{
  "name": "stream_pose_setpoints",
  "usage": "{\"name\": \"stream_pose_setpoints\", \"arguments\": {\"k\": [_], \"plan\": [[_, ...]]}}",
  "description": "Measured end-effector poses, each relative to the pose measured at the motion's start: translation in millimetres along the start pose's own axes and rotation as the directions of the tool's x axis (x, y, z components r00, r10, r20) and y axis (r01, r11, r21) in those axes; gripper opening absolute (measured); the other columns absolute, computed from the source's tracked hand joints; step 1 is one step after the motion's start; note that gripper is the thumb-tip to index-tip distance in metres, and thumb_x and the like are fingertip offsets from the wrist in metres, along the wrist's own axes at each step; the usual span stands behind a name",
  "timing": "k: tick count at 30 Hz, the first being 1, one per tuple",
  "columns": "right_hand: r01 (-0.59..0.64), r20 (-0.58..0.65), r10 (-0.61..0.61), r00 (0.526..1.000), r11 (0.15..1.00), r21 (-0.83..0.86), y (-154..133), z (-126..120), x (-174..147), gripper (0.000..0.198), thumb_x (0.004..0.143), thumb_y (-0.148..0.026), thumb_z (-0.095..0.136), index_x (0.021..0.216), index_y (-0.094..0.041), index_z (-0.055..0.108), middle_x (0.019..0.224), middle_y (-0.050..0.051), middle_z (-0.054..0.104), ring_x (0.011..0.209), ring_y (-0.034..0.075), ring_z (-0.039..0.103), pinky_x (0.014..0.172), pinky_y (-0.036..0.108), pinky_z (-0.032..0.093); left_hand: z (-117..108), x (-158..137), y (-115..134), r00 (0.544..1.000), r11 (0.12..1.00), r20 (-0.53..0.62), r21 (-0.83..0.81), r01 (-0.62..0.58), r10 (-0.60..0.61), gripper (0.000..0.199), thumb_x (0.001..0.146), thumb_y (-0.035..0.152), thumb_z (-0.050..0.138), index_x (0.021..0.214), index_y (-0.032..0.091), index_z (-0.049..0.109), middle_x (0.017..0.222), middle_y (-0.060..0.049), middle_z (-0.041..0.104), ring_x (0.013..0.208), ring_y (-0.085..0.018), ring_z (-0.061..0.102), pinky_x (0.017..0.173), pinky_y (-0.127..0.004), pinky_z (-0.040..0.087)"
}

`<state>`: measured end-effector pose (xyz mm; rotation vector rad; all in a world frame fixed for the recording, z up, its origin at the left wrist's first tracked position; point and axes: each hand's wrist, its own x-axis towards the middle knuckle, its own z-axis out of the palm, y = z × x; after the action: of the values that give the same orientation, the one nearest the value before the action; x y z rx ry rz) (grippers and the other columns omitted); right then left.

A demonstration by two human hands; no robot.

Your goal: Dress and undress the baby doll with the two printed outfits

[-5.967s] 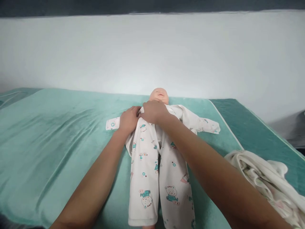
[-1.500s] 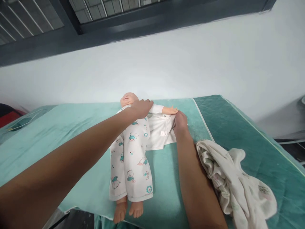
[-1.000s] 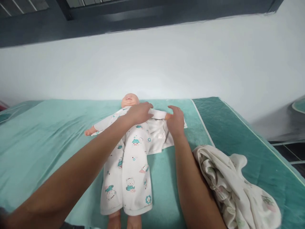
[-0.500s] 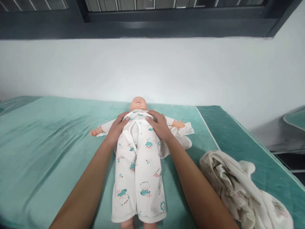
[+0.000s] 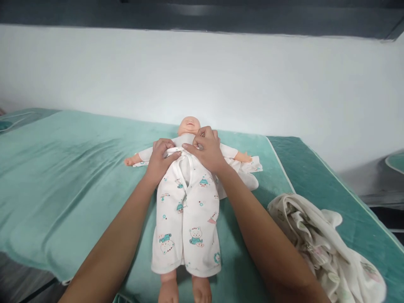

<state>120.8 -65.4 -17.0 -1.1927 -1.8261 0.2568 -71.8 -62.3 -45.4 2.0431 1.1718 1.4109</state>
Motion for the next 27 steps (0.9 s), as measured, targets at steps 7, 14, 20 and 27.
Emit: {"name": "stream_pose_setpoints", "arguments": {"k": [7, 14, 20, 27], "plan": [[0.024, -0.008, -0.024, 1.000, 0.998, -0.053, -11.4, -8.5, -19.7, 0.048, 0.095, -0.043, 0.052, 0.056, -0.021, 0.033, 0.055, -0.002, 0.040, 0.069, 0.018, 0.044, 0.084, 0.039, 0.034, 2.9, -8.4, -2.1, 0.997, 0.984, -0.038, 0.169, -0.056, 0.063, 0.016, 0.086, 0.027, 0.064, 0.081, 0.023, 0.050, 0.086, -0.002, 0.058, 0.092, -0.022, 0.050, 0.085, -0.035, 0.041], [-0.128, -0.023, 0.128, 0.991, 0.992, 0.018, 29.4, -16.7, -37.9, 0.054, 0.094, -0.047, 0.047, 0.053, -0.022, 0.025, 0.051, -0.003, 0.031, 0.060, 0.016, 0.039, 0.075, 0.035, 0.034, -4.4, -14.2, -14.6, 0.995, 0.950, -0.053, 0.294, 0.101, -0.089, 0.033, 0.091, 0.047, 0.057, 0.070, 0.022, 0.052, 0.073, -0.002, 0.051, 0.080, -0.022, 0.051, 0.077, -0.034, 0.039], [-0.180, 0.321, 0.104, 0.941, 0.959, 0.218, 52.8, -42.0, -54.5, 0.035, 0.085, -0.054, 0.061, 0.073, -0.023, 0.052, 0.085, 0.000, 0.050, 0.085, 0.019, 0.050, 0.078, 0.031, 0.039, -19.6, -31.9, -13.1, 0.945, 0.935, 0.074, 0.187, 0.300, -0.318, 0.044, 0.092, 0.057, 0.046, 0.067, 0.021, 0.048, 0.068, 0.000, 0.049, 0.072, -0.018, 0.048, 0.067, -0.032, 0.036], [-0.347, 0.429, 0.236, 0.872, 0.917, 0.199, 41.6, -50.0, -60.6, 0.042, 0.071, -0.055, 0.075, 0.091, -0.022, 0.060, 0.090, -0.001, 0.058, 0.085, 0.020, 0.052, 0.075, 0.031, 0.040, -43.1, -61.2, 5.3, 0.865, 0.888, 0.367, -0.175, 0.425, -0.342, 0.067, 0.078, 0.051, 0.072, 0.133, 0.022, 0.049, 0.137, -0.009, 0.055, 0.122, -0.028, 0.054, 0.097, -0.038, 0.045]]}}
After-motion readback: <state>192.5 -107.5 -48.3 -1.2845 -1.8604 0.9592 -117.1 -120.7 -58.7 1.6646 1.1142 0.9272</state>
